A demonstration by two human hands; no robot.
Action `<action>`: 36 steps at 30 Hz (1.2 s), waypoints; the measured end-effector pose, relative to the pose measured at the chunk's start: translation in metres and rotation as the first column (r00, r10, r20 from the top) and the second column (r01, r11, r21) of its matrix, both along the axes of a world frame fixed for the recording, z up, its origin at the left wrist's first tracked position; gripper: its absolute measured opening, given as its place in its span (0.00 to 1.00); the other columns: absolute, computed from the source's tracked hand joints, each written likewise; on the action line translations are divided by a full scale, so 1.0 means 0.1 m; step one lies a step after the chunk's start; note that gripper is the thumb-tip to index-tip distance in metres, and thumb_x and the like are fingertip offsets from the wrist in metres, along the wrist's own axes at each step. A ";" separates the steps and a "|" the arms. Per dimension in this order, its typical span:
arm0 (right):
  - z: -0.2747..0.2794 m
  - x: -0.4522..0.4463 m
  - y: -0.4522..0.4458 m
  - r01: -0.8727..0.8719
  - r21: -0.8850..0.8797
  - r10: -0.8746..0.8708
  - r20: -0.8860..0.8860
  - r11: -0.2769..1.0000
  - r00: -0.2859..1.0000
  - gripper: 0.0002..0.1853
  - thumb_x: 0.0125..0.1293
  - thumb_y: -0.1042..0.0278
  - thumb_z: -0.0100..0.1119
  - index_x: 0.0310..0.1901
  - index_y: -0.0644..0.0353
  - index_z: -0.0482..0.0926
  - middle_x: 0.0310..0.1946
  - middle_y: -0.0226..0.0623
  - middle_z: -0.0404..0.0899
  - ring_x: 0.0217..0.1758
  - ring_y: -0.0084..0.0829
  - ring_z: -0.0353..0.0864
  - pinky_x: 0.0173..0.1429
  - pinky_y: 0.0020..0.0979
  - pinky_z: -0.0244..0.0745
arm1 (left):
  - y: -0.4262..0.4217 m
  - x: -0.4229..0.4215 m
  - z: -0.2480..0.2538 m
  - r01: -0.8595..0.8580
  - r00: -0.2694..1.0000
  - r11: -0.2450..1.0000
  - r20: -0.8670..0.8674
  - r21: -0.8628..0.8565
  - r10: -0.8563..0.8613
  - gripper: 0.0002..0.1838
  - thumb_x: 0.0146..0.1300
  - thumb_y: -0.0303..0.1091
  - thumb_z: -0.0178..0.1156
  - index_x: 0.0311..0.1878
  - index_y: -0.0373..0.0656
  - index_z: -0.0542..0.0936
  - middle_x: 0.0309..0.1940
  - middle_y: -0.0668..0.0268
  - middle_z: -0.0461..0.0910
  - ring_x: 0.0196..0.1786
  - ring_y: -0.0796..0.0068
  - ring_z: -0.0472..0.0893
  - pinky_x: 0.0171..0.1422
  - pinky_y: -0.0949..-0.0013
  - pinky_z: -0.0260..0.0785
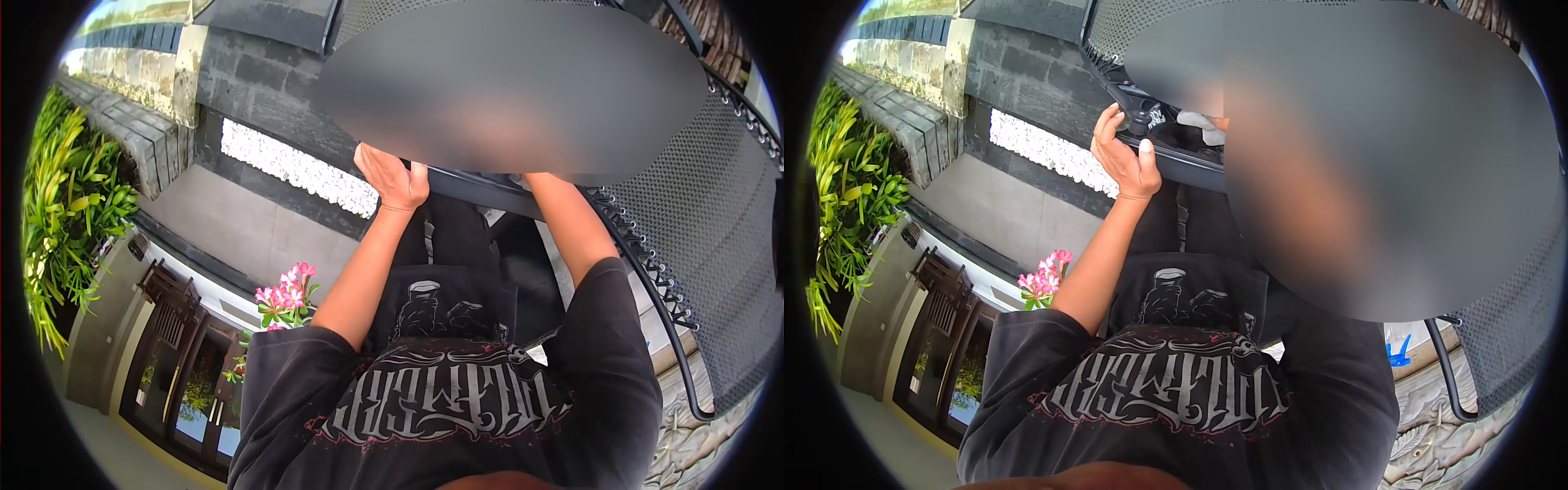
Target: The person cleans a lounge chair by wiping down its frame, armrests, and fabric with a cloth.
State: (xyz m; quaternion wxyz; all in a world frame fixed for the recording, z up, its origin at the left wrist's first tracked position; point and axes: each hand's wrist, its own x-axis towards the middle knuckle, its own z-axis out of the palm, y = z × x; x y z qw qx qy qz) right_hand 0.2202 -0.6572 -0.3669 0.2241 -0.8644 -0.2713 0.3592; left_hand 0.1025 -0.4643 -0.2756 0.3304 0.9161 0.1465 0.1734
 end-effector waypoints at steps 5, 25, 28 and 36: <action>0.39 0.10 -0.06 0.539 0.208 -0.400 -0.469 0.816 0.787 0.15 0.59 0.58 0.73 0.41 0.55 0.81 0.34 0.33 0.83 0.40 0.31 0.83 0.45 0.37 0.77 | 0.03 0.04 0.05 -0.200 0.978 0.921 -0.017 -0.333 0.206 0.23 0.74 0.36 0.43 0.66 0.33 0.65 0.69 0.48 0.64 0.68 0.56 0.70 0.73 0.54 0.59; 0.64 0.02 0.10 0.162 0.383 0.145 -0.657 0.909 0.740 0.25 0.66 0.62 0.63 0.64 0.60 0.81 0.64 0.42 0.81 0.66 0.39 0.78 0.71 0.35 0.70 | -0.05 0.21 -0.07 -0.183 0.981 0.983 -0.053 0.032 0.184 0.25 0.75 0.42 0.43 0.61 0.29 0.71 0.62 0.45 0.71 0.65 0.45 0.71 0.73 0.49 0.58; 0.51 -0.12 0.25 0.136 0.478 0.227 -0.626 0.868 0.746 0.27 0.68 0.57 0.57 0.68 0.53 0.79 0.67 0.44 0.77 0.70 0.41 0.74 0.74 0.37 0.67 | -0.05 0.20 -0.08 -0.156 0.987 0.986 -0.036 0.051 0.158 0.26 0.77 0.44 0.41 0.61 0.28 0.70 0.61 0.45 0.72 0.63 0.50 0.72 0.72 0.52 0.61; 0.45 -0.08 0.29 0.197 0.515 0.264 -0.687 0.834 0.677 0.27 0.68 0.59 0.53 0.66 0.58 0.80 0.68 0.42 0.75 0.70 0.39 0.73 0.77 0.33 0.62 | -0.04 0.19 -0.10 -0.160 0.985 0.986 -0.058 0.038 0.162 0.29 0.78 0.49 0.40 0.62 0.29 0.71 0.60 0.46 0.72 0.62 0.51 0.73 0.72 0.52 0.61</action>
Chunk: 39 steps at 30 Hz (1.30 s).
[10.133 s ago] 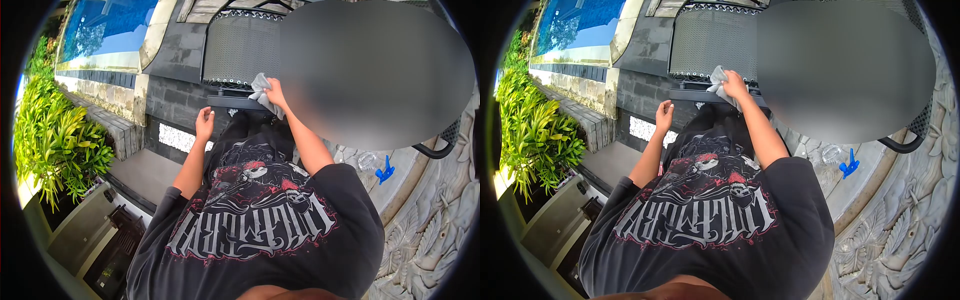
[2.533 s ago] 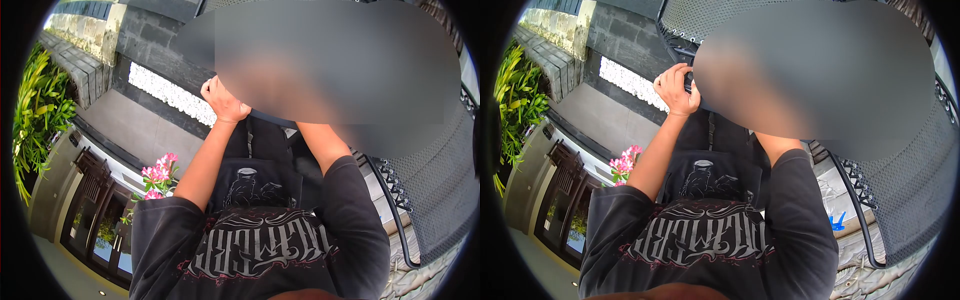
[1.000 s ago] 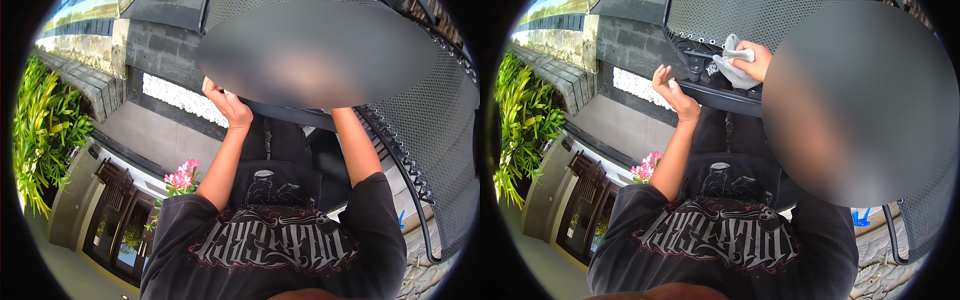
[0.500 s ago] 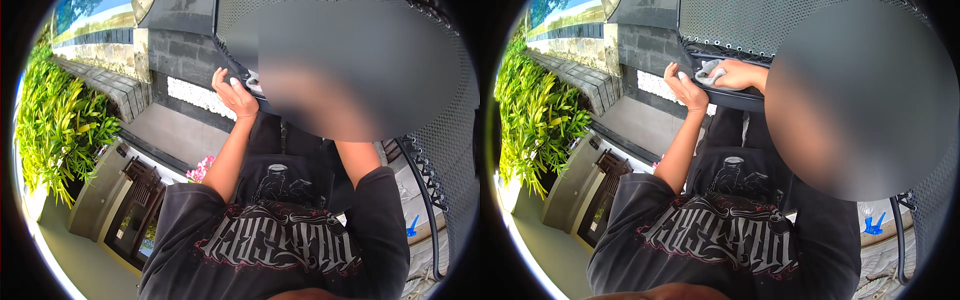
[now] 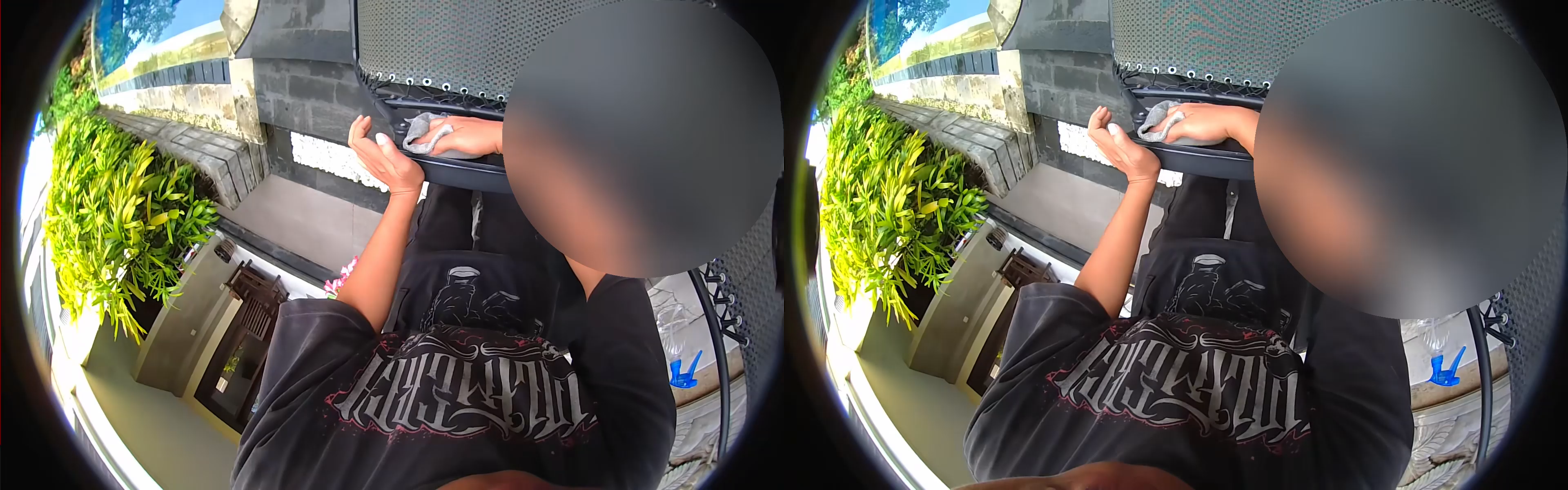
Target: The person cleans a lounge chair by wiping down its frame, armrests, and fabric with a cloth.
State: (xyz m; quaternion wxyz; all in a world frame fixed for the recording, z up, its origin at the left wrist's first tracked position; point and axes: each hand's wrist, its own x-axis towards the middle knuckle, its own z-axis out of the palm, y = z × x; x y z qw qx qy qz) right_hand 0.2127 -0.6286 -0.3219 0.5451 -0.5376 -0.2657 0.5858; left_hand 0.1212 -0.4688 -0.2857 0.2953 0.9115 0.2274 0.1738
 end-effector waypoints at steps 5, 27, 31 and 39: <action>-0.01 0.10 -0.03 -0.058 -0.038 0.055 -0.055 0.998 0.997 0.28 0.65 0.57 0.54 0.66 0.54 0.82 0.68 0.41 0.75 0.70 0.38 0.73 0.76 0.33 0.62 | -0.01 0.01 0.02 0.009 1.000 1.000 0.003 0.005 -0.009 0.29 0.78 0.50 0.40 0.62 0.29 0.71 0.60 0.47 0.72 0.62 0.51 0.73 0.72 0.52 0.61; 0.48 0.06 0.28 0.030 -0.286 0.044 0.248 0.958 0.968 0.24 0.65 0.59 0.52 0.60 0.51 0.85 0.55 0.50 0.79 0.62 0.48 0.78 0.67 0.41 0.71 | 0.01 -0.01 0.02 -0.007 0.998 0.997 0.058 -0.079 0.012 0.33 0.78 0.55 0.38 0.62 0.30 0.70 0.60 0.47 0.72 0.62 0.52 0.73 0.72 0.52 0.61; 0.47 -0.05 0.41 0.123 -0.358 -0.004 0.316 0.925 0.949 0.22 0.62 0.60 0.52 0.51 0.64 0.86 0.60 0.54 0.80 0.65 0.53 0.79 0.68 0.47 0.72 | -0.03 0.00 0.03 -0.043 0.996 0.991 0.075 -0.130 0.053 0.33 0.74 0.52 0.39 0.62 0.29 0.71 0.63 0.46 0.72 0.66 0.47 0.71 0.72 0.51 0.57; 0.53 0.08 0.06 -0.030 -0.599 0.225 0.253 0.800 0.941 0.25 0.64 0.56 0.54 0.60 0.52 0.85 0.63 0.47 0.81 0.66 0.48 0.80 0.68 0.42 0.73 | 0.01 -0.01 0.02 -0.030 0.992 0.991 0.115 -0.127 0.045 0.32 0.76 0.52 0.37 0.61 0.29 0.70 0.63 0.46 0.71 0.63 0.51 0.73 0.71 0.52 0.61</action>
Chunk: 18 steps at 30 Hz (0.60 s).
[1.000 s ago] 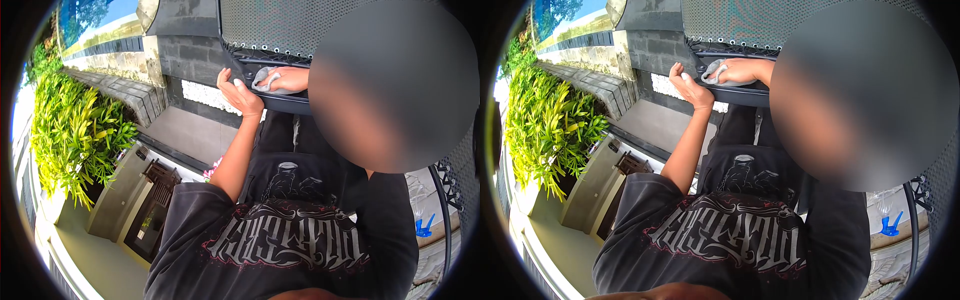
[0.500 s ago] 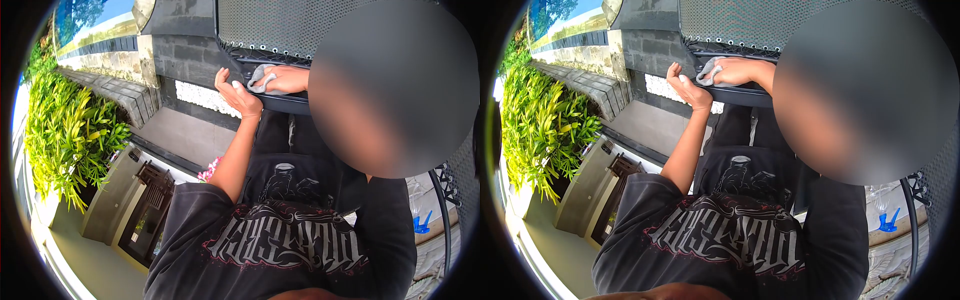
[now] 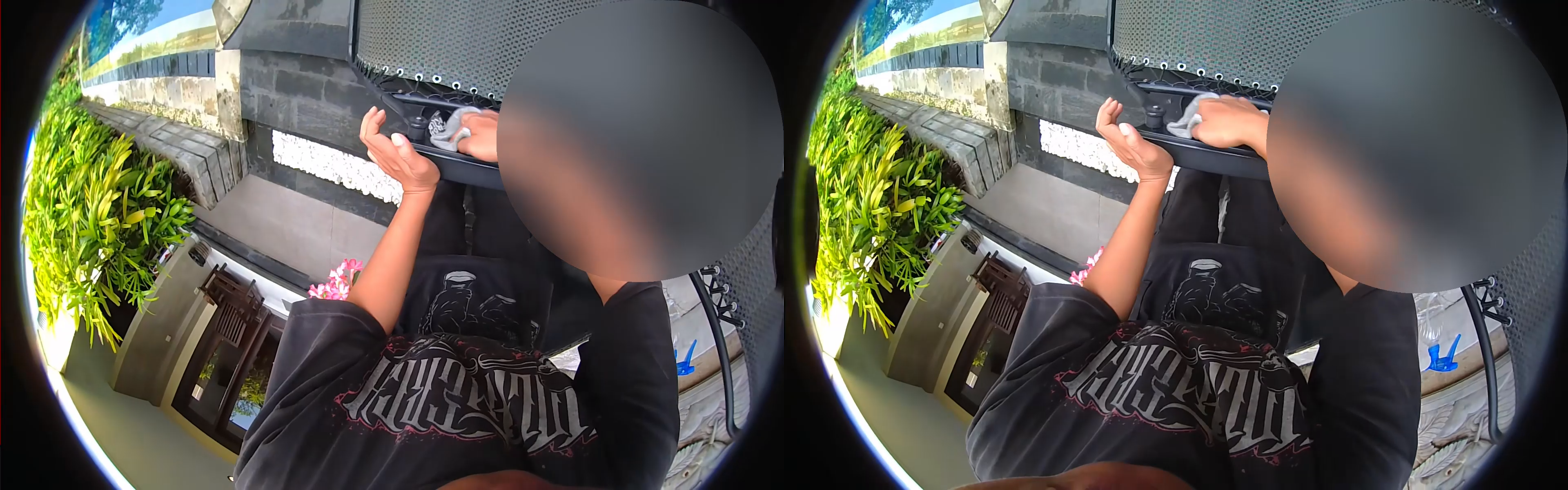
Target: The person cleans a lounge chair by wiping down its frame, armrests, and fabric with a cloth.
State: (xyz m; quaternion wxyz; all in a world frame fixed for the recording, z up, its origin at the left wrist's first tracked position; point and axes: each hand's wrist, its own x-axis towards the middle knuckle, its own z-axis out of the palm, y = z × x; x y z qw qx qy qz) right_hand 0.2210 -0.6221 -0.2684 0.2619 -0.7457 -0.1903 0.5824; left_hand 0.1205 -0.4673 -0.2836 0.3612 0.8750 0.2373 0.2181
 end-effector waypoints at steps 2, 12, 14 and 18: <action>-0.16 -0.15 -0.14 0.149 0.056 -0.144 -0.075 0.987 0.987 0.23 0.65 0.56 0.54 0.58 0.54 0.86 0.61 0.45 0.81 0.64 0.45 0.80 0.67 0.40 0.73 | -0.02 0.00 -0.01 -0.020 1.000 0.999 0.015 -0.040 0.021 0.33 0.74 0.53 0.38 0.61 0.29 0.71 0.64 0.47 0.72 0.65 0.49 0.72 0.70 0.51 0.58; -0.12 -0.28 0.08 0.285 0.316 -0.271 -0.089 0.905 0.959 0.23 0.68 0.56 0.54 0.61 0.45 0.86 0.48 0.39 0.77 0.57 0.40 0.75 0.64 0.36 0.69 | 0.02 -0.03 0.02 0.042 0.998 0.997 0.052 -0.059 -0.039 0.32 0.78 0.53 0.36 0.62 0.30 0.69 0.64 0.45 0.69 0.64 0.52 0.72 0.73 0.51 0.62; -0.08 -0.27 0.18 0.218 0.326 -0.223 -0.024 0.920 0.975 0.23 0.68 0.55 0.54 0.62 0.44 0.85 0.51 0.39 0.76 0.60 0.40 0.74 0.66 0.37 0.68 | 0.00 -0.02 0.04 0.029 0.998 0.998 0.049 -0.057 -0.026 0.31 0.77 0.53 0.36 0.61 0.30 0.70 0.63 0.45 0.71 0.63 0.51 0.73 0.72 0.51 0.63; -0.02 -0.34 0.26 0.273 0.244 -0.274 -0.031 0.931 0.961 0.23 0.68 0.52 0.53 0.62 0.39 0.86 0.54 0.39 0.76 0.63 0.42 0.72 0.70 0.40 0.64 | -0.02 -0.01 0.06 0.016 1.000 0.998 0.016 -0.068 -0.015 0.32 0.75 0.53 0.37 0.61 0.30 0.71 0.64 0.47 0.72 0.65 0.50 0.72 0.70 0.53 0.59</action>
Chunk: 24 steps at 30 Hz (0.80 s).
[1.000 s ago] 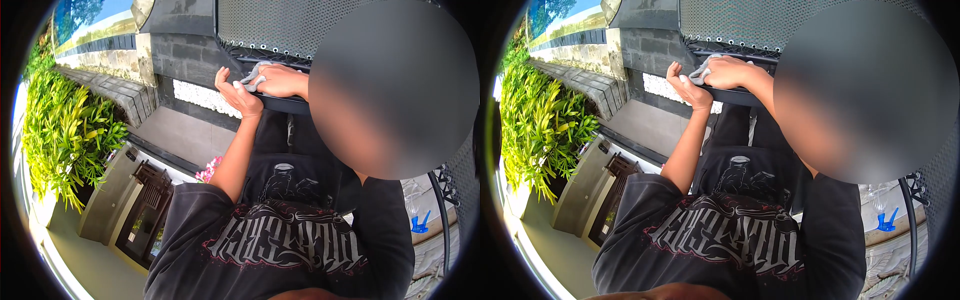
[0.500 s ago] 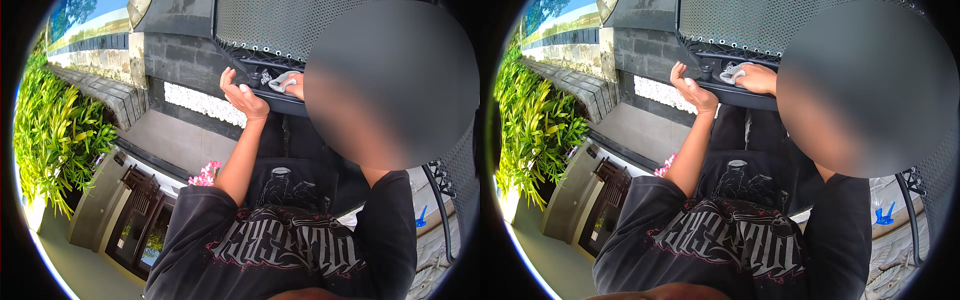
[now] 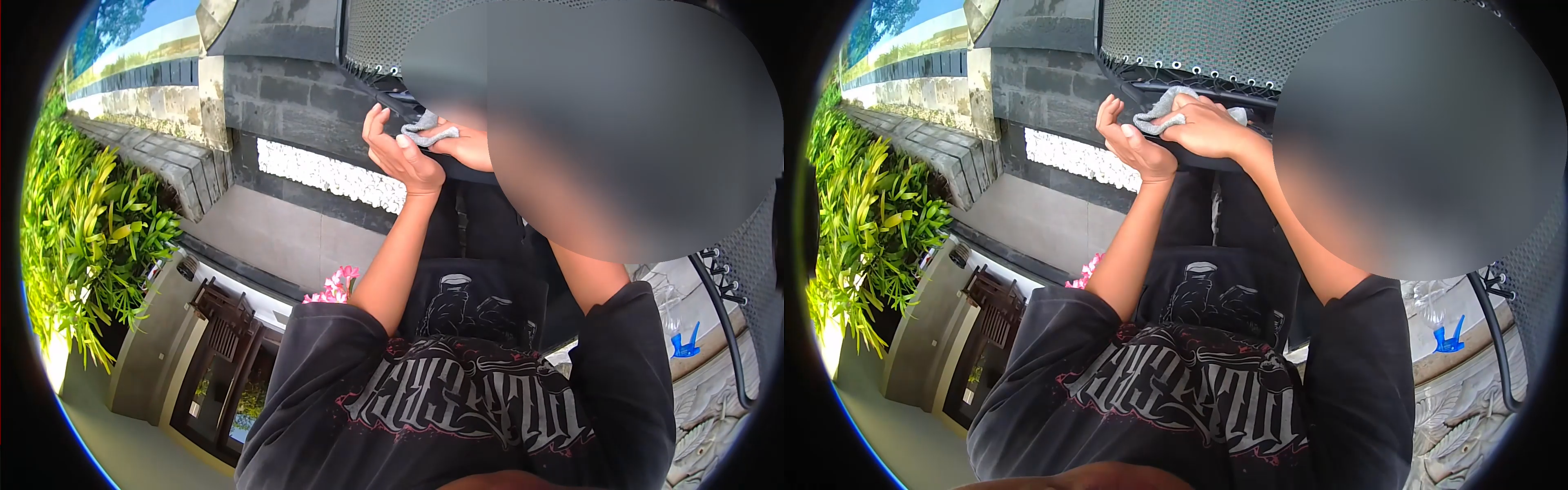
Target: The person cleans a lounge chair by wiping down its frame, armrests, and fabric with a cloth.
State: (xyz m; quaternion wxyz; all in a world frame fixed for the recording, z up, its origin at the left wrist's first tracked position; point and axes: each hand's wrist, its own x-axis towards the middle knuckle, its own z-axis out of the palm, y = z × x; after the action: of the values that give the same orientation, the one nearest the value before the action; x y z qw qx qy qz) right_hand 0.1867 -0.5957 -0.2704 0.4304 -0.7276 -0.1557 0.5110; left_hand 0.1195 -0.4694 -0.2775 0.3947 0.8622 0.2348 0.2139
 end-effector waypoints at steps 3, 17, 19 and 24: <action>0.07 -0.02 0.06 -0.008 -0.064 0.012 0.065 0.998 0.998 0.23 0.67 0.53 0.52 0.61 0.36 0.86 0.55 0.40 0.76 0.64 0.44 0.72 0.71 0.43 0.61 | -0.01 0.00 -0.01 0.003 1.000 1.000 -0.006 -0.004 -0.003 0.32 0.74 0.53 0.37 0.61 0.31 0.72 0.65 0.48 0.73 0.66 0.49 0.72 0.69 0.54 0.57; -0.12 -0.04 -0.24 -0.007 -0.157 0.015 0.055 0.988 0.998 0.21 0.67 0.58 0.56 0.58 0.48 0.87 0.50 0.37 0.78 0.63 0.38 0.74 0.68 0.39 0.68 | -0.01 0.01 -0.01 0.023 0.999 0.998 -0.034 0.052 -0.021 0.30 0.75 0.50 0.38 0.61 0.31 0.73 0.65 0.49 0.73 0.66 0.50 0.73 0.68 0.54 0.56; -0.11 -0.10 -0.22 0.088 -0.140 -0.079 0.071 0.986 0.994 0.20 0.65 0.57 0.55 0.56 0.45 0.88 0.51 0.37 0.79 0.63 0.40 0.74 0.70 0.40 0.65 | 0.00 0.02 -0.01 0.027 0.999 0.998 -0.035 0.049 -0.025 0.30 0.74 0.50 0.38 0.61 0.31 0.73 0.65 0.49 0.73 0.66 0.50 0.73 0.68 0.54 0.56; -0.07 -0.18 -0.19 0.158 0.022 -0.159 0.154 0.987 0.975 0.19 0.65 0.58 0.55 0.54 0.45 0.89 0.46 0.36 0.79 0.59 0.41 0.74 0.69 0.41 0.64 | 0.00 0.00 -0.02 0.029 0.999 0.998 -0.044 0.051 -0.026 0.30 0.74 0.50 0.38 0.61 0.31 0.72 0.65 0.49 0.74 0.66 0.50 0.73 0.67 0.54 0.56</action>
State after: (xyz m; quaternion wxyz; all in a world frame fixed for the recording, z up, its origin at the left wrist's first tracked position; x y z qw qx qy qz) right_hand 0.1685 -0.6143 -0.2776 0.4600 -0.7731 -0.1326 0.4161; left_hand 0.1199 -0.4692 -0.2795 0.3698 0.8797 0.2257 0.1958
